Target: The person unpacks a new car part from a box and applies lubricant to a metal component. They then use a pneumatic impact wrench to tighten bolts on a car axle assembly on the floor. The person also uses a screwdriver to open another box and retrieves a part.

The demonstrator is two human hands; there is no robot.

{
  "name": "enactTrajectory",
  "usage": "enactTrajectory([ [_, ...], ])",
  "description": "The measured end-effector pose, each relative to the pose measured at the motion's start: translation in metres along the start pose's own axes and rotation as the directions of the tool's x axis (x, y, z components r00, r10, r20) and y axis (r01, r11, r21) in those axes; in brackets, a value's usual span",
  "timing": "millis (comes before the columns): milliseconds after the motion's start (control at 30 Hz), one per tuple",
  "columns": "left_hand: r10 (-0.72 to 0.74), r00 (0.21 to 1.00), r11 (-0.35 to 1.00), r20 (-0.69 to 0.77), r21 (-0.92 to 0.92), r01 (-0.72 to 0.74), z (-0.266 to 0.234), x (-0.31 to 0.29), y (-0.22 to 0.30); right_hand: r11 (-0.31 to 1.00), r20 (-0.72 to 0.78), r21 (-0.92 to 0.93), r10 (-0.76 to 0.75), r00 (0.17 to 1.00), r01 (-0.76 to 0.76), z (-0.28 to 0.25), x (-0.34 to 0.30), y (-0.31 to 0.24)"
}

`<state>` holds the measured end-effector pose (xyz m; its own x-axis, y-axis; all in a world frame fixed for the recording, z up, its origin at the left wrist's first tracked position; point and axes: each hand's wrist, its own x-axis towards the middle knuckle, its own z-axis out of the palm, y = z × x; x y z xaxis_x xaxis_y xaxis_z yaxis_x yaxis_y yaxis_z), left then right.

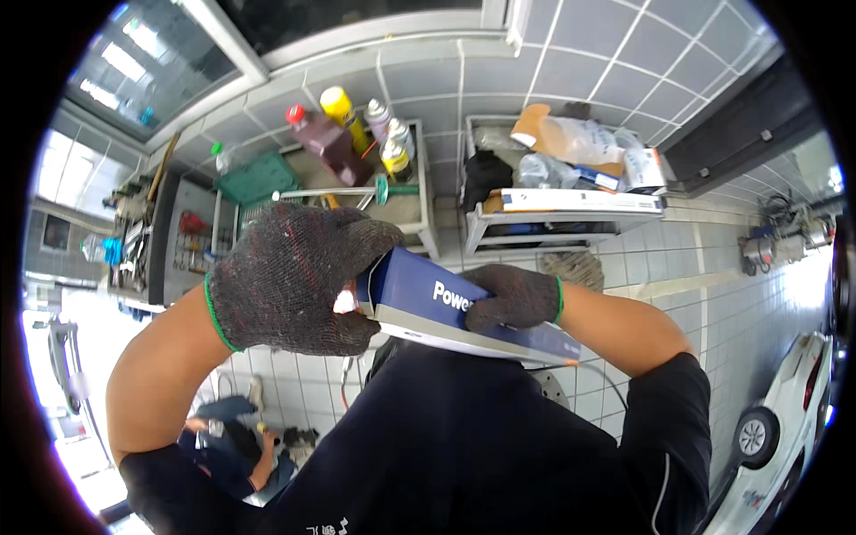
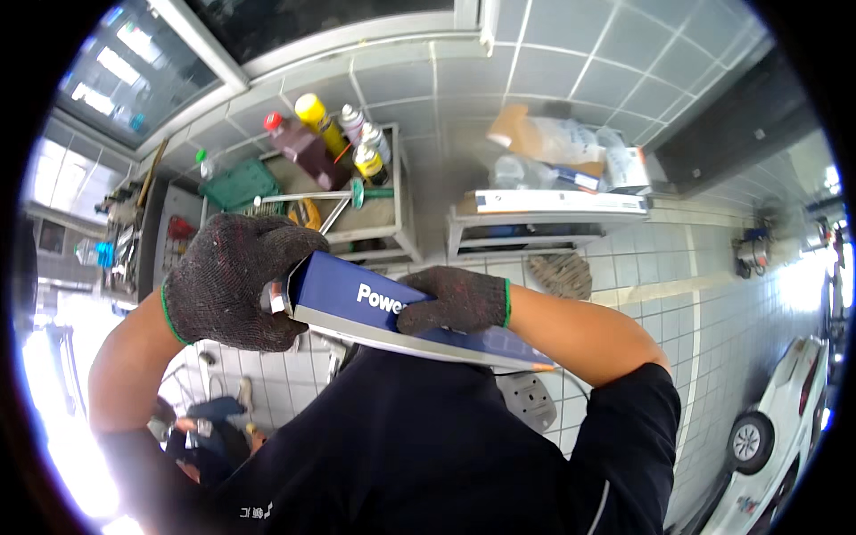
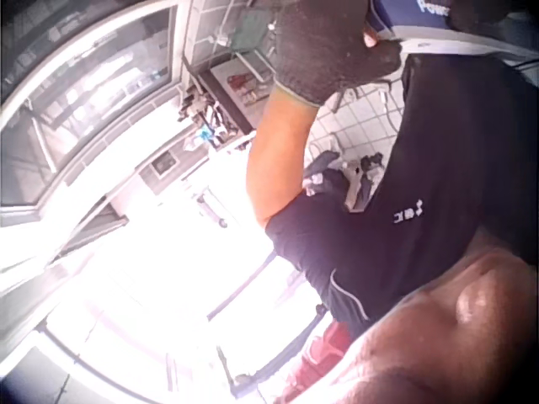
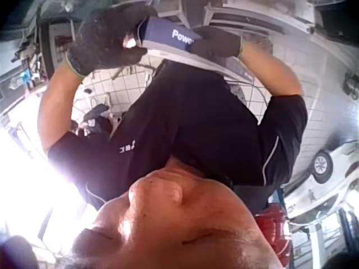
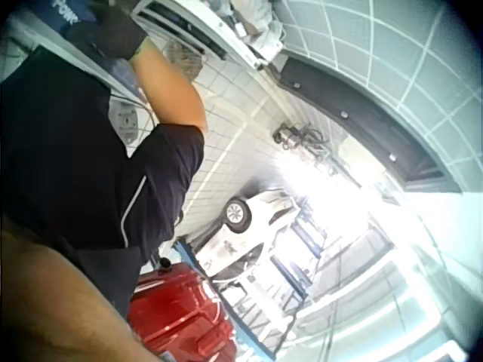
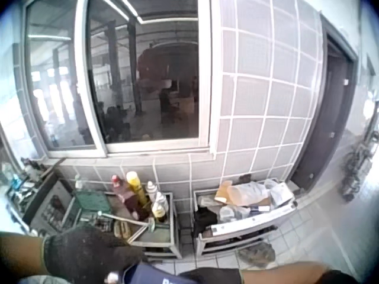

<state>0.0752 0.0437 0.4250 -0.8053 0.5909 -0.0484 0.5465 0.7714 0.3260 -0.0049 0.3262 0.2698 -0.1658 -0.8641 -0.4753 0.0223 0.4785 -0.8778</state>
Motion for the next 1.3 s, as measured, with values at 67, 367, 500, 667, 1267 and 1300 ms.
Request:
enactTrajectory([
  [67, -0.034, 0.999, 0.991, -0.019, -0.127, 0.032, 0.024, 0.007, 0.003, 0.997, 0.021, 0.079, 0.010, 1.000, -0.012, 0.005, -0.008, 0.026],
  [367, -0.188, 0.981, 0.921, -0.055, -0.356, 0.156, 0.100, 0.004, 0.025, 0.976, 0.170, -0.095, 0.209, 0.963, -0.195, -0.013, -0.028, 0.060],
  [500, -0.043, 0.995, 0.931, -0.088, -0.366, 0.008, 0.111, 0.016, 0.020, 0.991, 0.149, -0.043, 0.132, 0.980, -0.127, -0.013, -0.038, 0.088],
  [667, 0.119, 0.977, 0.929, -0.178, -0.328, -0.173, 0.126, 0.019, 0.030, 0.994, 0.188, -0.086, 0.080, 0.979, -0.064, -0.020, -0.056, 0.098],
  [1267, -0.116, 0.986, 0.736, -0.123, -0.677, 0.002, 0.152, 0.019, 0.090, 0.924, 0.120, -0.364, 0.173, 0.978, -0.119, -0.021, -0.097, 0.090],
  [1300, -0.138, 0.983, 0.701, -0.123, -0.713, 0.009, 0.149, 0.023, 0.092, 0.924, 0.108, -0.367, 0.155, 0.982, -0.105, -0.022, -0.099, 0.089],
])
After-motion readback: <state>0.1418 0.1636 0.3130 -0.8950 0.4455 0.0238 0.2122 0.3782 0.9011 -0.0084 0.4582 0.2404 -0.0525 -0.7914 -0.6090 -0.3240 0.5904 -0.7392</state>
